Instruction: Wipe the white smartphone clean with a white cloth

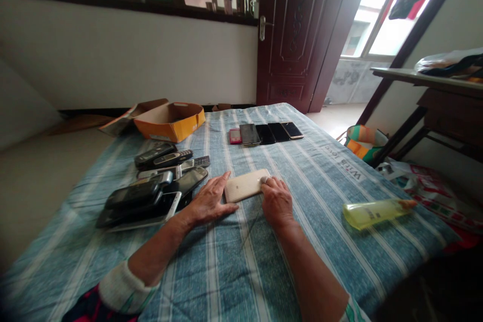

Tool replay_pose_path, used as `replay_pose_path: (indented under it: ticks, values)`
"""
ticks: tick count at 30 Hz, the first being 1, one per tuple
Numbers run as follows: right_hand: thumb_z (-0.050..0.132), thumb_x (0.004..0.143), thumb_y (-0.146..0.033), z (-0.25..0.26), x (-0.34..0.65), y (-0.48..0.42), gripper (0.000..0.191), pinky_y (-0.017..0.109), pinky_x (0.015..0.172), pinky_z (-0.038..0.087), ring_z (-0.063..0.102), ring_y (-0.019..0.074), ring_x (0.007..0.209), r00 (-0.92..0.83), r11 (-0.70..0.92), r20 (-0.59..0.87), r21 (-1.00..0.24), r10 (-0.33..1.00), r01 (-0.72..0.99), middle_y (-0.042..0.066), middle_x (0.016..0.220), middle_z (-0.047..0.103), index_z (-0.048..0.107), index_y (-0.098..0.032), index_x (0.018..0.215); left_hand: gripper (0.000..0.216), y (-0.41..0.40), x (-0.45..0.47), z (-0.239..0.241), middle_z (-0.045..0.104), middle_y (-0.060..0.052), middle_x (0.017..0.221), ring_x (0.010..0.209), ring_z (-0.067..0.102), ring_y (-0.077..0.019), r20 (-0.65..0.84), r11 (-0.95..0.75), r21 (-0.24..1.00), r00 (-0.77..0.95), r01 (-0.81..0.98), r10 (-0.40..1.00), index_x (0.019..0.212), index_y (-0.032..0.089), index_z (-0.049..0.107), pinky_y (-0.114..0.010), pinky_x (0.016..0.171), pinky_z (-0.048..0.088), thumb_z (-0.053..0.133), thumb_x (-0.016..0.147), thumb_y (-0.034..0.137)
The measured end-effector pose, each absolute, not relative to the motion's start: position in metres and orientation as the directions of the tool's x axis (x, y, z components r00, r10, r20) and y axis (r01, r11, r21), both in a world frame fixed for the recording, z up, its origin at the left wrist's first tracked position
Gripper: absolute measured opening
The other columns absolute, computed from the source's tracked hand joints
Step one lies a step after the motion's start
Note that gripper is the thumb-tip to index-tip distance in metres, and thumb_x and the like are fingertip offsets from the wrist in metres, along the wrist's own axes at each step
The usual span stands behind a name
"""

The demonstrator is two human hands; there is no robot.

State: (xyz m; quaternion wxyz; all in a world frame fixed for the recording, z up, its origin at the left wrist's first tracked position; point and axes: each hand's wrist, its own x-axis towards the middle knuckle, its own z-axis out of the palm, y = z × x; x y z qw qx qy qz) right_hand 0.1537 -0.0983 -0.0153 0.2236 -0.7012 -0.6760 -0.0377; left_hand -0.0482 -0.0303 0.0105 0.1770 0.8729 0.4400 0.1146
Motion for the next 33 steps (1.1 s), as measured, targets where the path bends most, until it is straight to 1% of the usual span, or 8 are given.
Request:
replay_pose_path:
  ticks: [6,10,13,17,20,23,26,33]
  values:
    - [0.046,0.089,-0.009,-0.015,0.128,-0.097,0.031,0.034,0.105,0.036,0.052,0.0198,0.117,-0.130,0.251,0.402,-0.265,0.906,0.931,0.007,0.113,0.067,0.069,-0.021,0.105,0.089,-0.025,-0.050,0.011,0.044,-0.020,0.143,0.133,0.041,-0.0331,0.070,-0.562,0.418,0.592,0.713,0.803,0.142,0.007,0.030,-0.043,0.109,0.034,0.065,0.066,0.039]
    - [0.046,0.091,-0.010,-0.011,0.106,-0.097,0.027,0.034,0.104,0.039,0.055,0.0210,0.114,-0.274,0.397,0.420,-0.239,0.865,0.886,0.009,0.104,0.068,0.069,-0.016,0.103,0.082,-0.022,-0.052,0.011,0.046,-0.019,0.142,0.132,0.043,-0.0319,0.089,-0.588,0.419,0.613,0.692,0.785,0.141,0.007,0.033,-0.042,0.109,0.035,0.060,0.068,0.033]
    - [0.045,0.091,-0.011,-0.012,0.097,-0.097,0.026,0.037,0.104,0.039,0.055,0.0226,0.113,-0.317,0.439,0.426,-0.225,0.847,0.870,0.011,0.102,0.068,0.069,-0.014,0.102,0.078,-0.020,-0.054,0.012,0.047,-0.018,0.142,0.132,0.043,-0.0309,0.087,-0.599,0.423,0.628,0.679,0.773,0.140,0.008,0.035,-0.042,0.110,0.034,0.057,0.069,0.033]
    - [0.045,0.092,-0.012,-0.015,0.103,-0.098,0.026,0.036,0.104,0.037,0.052,0.0216,0.116,-0.273,0.401,0.426,-0.246,0.862,0.882,0.009,0.105,0.067,0.068,-0.017,0.103,0.078,-0.021,-0.054,0.014,0.046,-0.019,0.142,0.133,0.042,-0.0302,0.057,-0.592,0.414,0.630,0.691,0.775,0.138,0.007,0.037,-0.040,0.110,0.033,0.060,0.068,0.034]
    - [0.045,0.090,-0.009,-0.016,0.117,-0.099,0.028,0.033,0.103,0.036,0.052,0.0202,0.115,-0.175,0.300,0.403,-0.271,0.898,0.915,0.007,0.109,0.066,0.069,-0.020,0.101,0.067,-0.022,-0.053,0.016,0.053,-0.016,0.135,0.128,0.046,-0.0304,0.067,-0.583,0.417,0.616,0.697,0.784,0.129,0.012,0.046,-0.041,0.108,0.036,0.062,0.070,0.038]
    - [0.044,0.090,-0.009,-0.014,0.131,-0.099,0.028,0.031,0.095,0.040,0.055,0.0199,0.107,-0.051,0.157,0.361,-0.271,0.931,0.950,0.007,0.105,0.066,0.070,-0.020,0.093,0.052,-0.023,-0.051,0.015,0.057,-0.015,0.128,0.123,0.050,-0.0306,0.089,-0.587,0.397,0.607,0.706,0.790,0.115,0.014,0.054,-0.041,0.105,0.038,0.061,0.073,0.044]
    - [0.043,0.091,-0.012,-0.014,0.139,-0.098,0.029,0.029,0.088,0.041,0.056,0.0194,0.098,0.025,0.070,0.343,-0.263,0.939,0.962,0.007,0.097,0.065,0.070,-0.021,0.085,0.048,-0.024,-0.049,0.011,0.054,-0.018,0.130,0.127,0.046,-0.0331,0.095,-0.572,0.351,0.580,0.741,0.809,0.108,0.015,0.057,-0.044,0.106,0.036,0.062,0.073,0.046]
    - [0.045,0.089,-0.011,-0.017,0.134,-0.099,0.027,0.028,0.089,0.040,0.054,0.0186,0.098,-0.027,0.149,0.380,-0.295,0.925,0.944,0.006,0.099,0.065,0.070,-0.020,0.085,0.064,-0.025,-0.046,0.010,0.038,-0.025,0.145,0.137,0.032,-0.0387,0.059,-0.481,0.323,0.490,0.815,0.870,0.115,0.008,0.054,-0.048,0.110,0.031,0.066,0.068,0.050]
